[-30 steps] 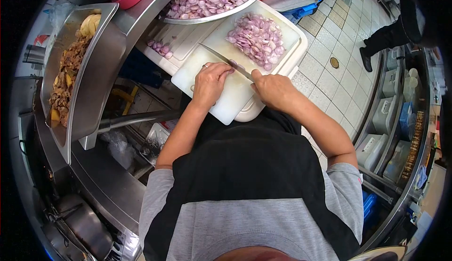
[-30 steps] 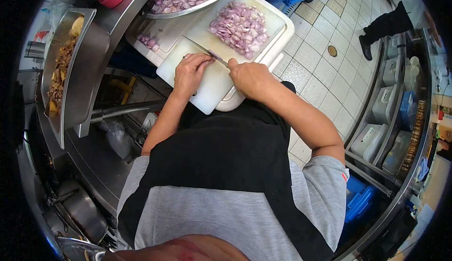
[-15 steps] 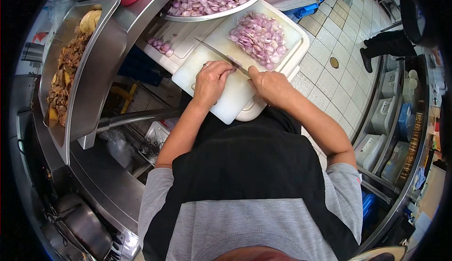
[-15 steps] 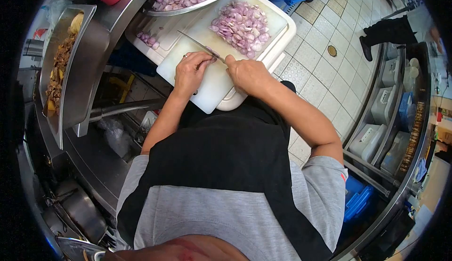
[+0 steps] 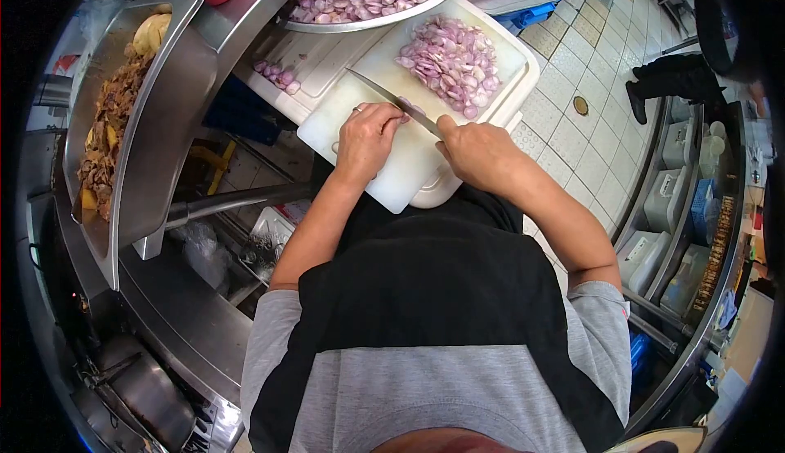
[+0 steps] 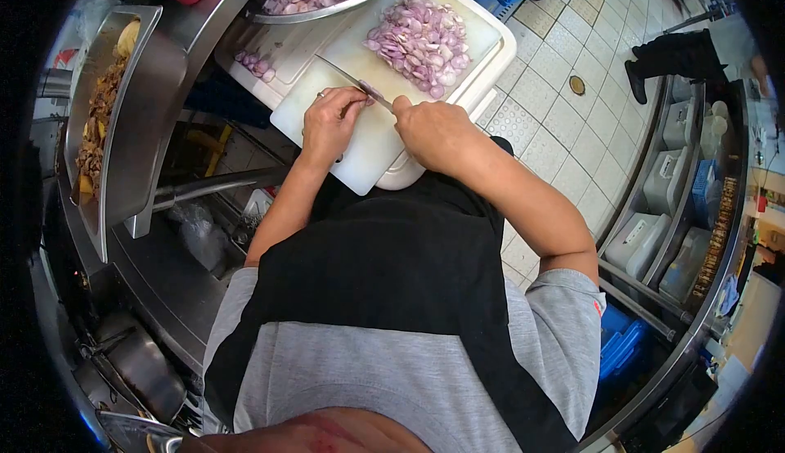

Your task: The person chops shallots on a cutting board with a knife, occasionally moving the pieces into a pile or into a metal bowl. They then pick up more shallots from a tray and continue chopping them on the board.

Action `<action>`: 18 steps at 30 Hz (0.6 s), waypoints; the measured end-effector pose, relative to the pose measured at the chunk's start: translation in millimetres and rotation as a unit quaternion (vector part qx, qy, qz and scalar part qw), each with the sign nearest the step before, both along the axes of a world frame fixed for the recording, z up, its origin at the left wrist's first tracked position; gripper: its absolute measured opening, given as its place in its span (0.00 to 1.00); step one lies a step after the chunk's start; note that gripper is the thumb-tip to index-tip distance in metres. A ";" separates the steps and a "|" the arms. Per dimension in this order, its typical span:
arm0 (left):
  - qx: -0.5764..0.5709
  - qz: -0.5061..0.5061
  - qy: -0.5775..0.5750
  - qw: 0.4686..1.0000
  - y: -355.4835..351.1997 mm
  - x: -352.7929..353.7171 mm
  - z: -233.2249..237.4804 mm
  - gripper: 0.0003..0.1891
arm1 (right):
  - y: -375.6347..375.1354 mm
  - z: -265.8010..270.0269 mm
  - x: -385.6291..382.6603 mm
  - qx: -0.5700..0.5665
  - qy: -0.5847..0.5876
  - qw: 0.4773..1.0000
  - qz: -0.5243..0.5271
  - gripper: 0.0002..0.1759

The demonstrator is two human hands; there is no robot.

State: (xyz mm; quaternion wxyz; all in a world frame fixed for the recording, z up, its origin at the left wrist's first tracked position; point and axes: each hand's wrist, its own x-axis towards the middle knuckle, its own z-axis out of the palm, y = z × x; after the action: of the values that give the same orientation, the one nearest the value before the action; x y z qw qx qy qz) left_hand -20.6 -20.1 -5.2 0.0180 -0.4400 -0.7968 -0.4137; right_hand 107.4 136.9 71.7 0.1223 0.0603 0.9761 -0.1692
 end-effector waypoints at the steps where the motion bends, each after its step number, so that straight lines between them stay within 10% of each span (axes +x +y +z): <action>1: 0.001 0.001 0.000 1.000 0.2 0.1 0.1 0.07 | -0.7 -7.7 -0.9 0.001 0.000 1.000 0.001 0.14; 18: 0.019 -0.008 0.009 1.000 -0.6 0.3 2.6 0.06 | 3.3 -14.1 -11.1 -0.027 0.015 0.999 0.008 0.14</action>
State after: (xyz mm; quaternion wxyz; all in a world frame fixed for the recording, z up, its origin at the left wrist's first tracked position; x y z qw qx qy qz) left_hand -20.3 -20.8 -2.6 0.0296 -0.4497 -0.7851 -0.4248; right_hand 96.3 140.3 57.6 0.1103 0.0470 0.9734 -0.1952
